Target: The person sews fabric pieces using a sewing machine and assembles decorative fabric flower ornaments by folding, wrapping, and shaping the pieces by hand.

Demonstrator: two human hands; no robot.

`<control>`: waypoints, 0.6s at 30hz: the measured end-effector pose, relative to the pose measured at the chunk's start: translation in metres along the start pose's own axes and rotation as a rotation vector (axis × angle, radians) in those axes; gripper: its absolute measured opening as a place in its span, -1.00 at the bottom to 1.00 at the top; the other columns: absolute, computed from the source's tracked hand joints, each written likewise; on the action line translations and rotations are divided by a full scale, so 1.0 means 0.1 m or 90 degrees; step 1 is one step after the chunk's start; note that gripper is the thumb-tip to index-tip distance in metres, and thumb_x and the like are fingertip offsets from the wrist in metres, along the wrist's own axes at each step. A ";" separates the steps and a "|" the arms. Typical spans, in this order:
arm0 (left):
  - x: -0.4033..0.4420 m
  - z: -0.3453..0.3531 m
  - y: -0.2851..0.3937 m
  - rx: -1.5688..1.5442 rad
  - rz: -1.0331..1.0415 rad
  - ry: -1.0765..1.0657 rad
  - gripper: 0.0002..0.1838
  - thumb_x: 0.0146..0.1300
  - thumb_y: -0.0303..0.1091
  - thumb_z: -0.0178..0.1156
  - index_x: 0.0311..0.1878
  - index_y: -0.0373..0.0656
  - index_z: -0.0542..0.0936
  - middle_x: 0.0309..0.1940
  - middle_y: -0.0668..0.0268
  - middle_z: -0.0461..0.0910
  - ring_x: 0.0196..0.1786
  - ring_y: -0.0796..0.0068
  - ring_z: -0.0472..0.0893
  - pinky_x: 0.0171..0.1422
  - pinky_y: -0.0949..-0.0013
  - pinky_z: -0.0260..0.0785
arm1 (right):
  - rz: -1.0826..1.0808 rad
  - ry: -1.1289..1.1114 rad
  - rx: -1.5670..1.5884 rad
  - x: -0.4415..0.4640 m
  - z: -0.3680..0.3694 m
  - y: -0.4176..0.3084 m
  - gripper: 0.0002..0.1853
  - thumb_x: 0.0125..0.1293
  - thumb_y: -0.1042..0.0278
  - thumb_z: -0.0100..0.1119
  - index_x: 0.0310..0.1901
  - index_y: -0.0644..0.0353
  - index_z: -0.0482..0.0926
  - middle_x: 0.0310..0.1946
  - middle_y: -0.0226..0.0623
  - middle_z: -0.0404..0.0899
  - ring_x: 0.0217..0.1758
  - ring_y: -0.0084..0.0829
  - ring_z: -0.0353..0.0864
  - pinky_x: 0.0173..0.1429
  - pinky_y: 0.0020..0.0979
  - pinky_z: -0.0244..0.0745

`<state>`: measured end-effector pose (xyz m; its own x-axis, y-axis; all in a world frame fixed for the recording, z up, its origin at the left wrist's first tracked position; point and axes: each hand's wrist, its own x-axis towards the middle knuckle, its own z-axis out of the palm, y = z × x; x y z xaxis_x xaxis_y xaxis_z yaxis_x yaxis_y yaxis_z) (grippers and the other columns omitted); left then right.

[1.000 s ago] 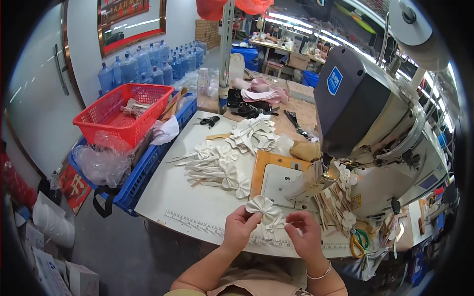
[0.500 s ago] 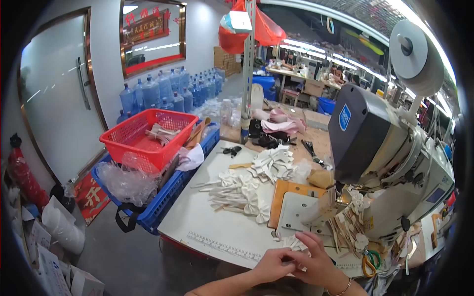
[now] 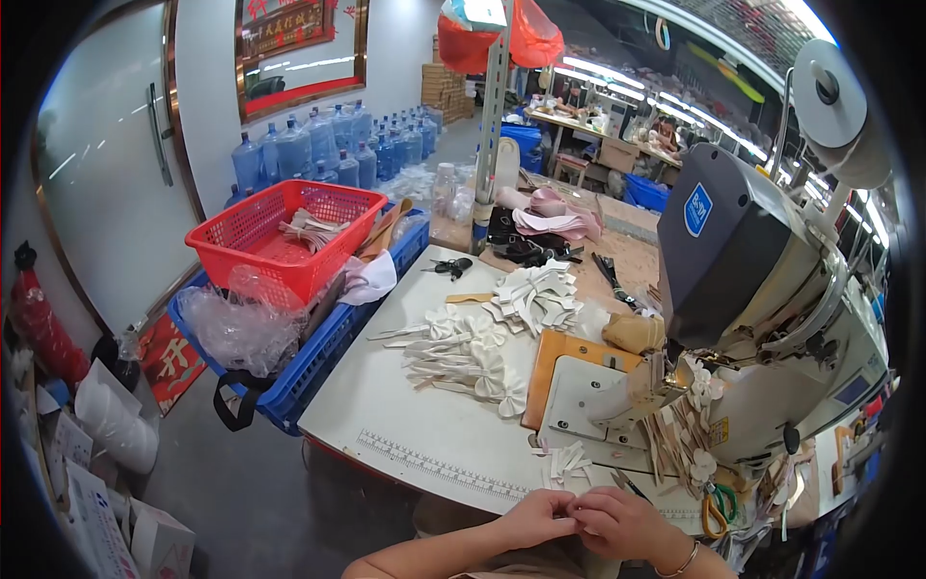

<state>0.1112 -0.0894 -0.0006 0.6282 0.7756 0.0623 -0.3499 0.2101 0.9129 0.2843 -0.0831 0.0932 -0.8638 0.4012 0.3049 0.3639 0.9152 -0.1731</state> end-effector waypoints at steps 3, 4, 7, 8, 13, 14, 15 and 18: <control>-0.01 0.01 0.13 0.022 -0.079 -0.008 -0.90 0.18 -0.39 0.22 -0.34 -0.20 0.53 -0.46 0.49 0.50 -0.36 0.79 0.41 -0.26 0.63 0.27 | 0.052 -0.041 -0.013 -0.15 -0.08 0.02 -0.61 -0.14 0.38 0.41 -0.20 0.09 0.51 -0.24 -0.37 0.53 -0.25 -0.32 0.58 -0.19 -0.44 0.53; 0.01 0.02 0.12 0.021 -0.080 -0.007 -0.90 0.18 -0.39 0.22 -0.34 -0.20 0.53 -0.46 0.49 0.50 -0.36 0.79 0.41 -0.26 0.63 0.27 | 0.041 -0.019 0.001 -0.15 -0.10 0.03 -0.59 -0.15 0.36 0.45 -0.20 0.06 0.51 -0.30 -0.39 0.54 -0.32 -0.35 0.57 -0.30 -0.44 0.50; 0.09 0.06 0.14 0.051 -0.039 -0.021 -0.86 0.18 -0.36 0.23 -0.39 -0.20 0.50 -0.50 0.51 0.47 -0.40 0.80 0.37 -0.32 0.63 0.22 | 0.021 0.084 0.025 -0.18 -0.06 0.09 -0.61 -0.16 0.35 0.47 -0.23 0.03 0.54 -0.33 -0.39 0.54 -0.35 -0.38 0.56 -0.37 -0.43 0.47; 0.12 0.06 0.17 0.063 -0.043 -0.036 -0.85 0.17 -0.35 0.24 -0.39 -0.20 0.50 -0.51 0.51 0.47 -0.40 0.80 0.38 -0.31 0.63 0.23 | 0.019 0.084 0.025 -0.20 -0.07 0.10 -0.61 -0.16 0.35 0.47 -0.23 0.03 0.54 -0.33 -0.39 0.54 -0.35 -0.38 0.56 -0.37 -0.43 0.47; 0.20 0.11 0.09 0.076 -0.014 -0.064 -0.83 0.19 -0.32 0.22 -0.39 -0.21 0.50 -0.50 0.49 0.48 -0.39 0.78 0.39 -0.30 0.61 0.24 | 0.033 0.063 0.052 -0.32 -0.16 0.10 -0.67 -0.15 0.36 0.46 -0.28 0.01 0.57 -0.37 -0.40 0.55 -0.39 -0.39 0.57 -0.37 -0.43 0.47; 0.22 0.12 0.05 0.077 0.000 -0.061 -0.83 0.19 -0.32 0.22 -0.38 -0.21 0.50 -0.50 0.48 0.48 -0.39 0.77 0.39 -0.29 0.61 0.25 | 0.034 0.043 0.046 -0.29 -0.22 0.07 -0.68 -0.13 0.36 0.46 -0.27 0.02 0.58 -0.40 -0.39 0.55 -0.41 -0.37 0.57 -0.36 -0.43 0.48; 0.22 0.13 0.02 0.101 0.003 -0.050 -0.82 0.19 -0.31 0.21 -0.38 -0.21 0.50 -0.49 0.49 0.49 -0.37 0.77 0.39 -0.26 0.61 0.25 | 0.035 0.032 0.055 -0.38 -0.18 0.13 -0.69 -0.12 0.36 0.46 -0.28 0.03 0.58 -0.41 -0.38 0.55 -0.42 -0.36 0.57 -0.36 -0.42 0.49; 0.23 0.07 0.18 0.100 -0.009 -0.073 -0.81 0.19 -0.29 0.22 -0.38 -0.21 0.50 -0.49 0.49 0.49 -0.34 0.76 0.40 -0.22 0.61 0.26 | 0.084 -0.001 0.046 -0.46 -0.20 0.17 -0.68 -0.08 0.30 0.46 -0.22 0.03 0.62 -0.36 -0.36 0.56 -0.34 -0.33 0.61 -0.28 -0.42 0.55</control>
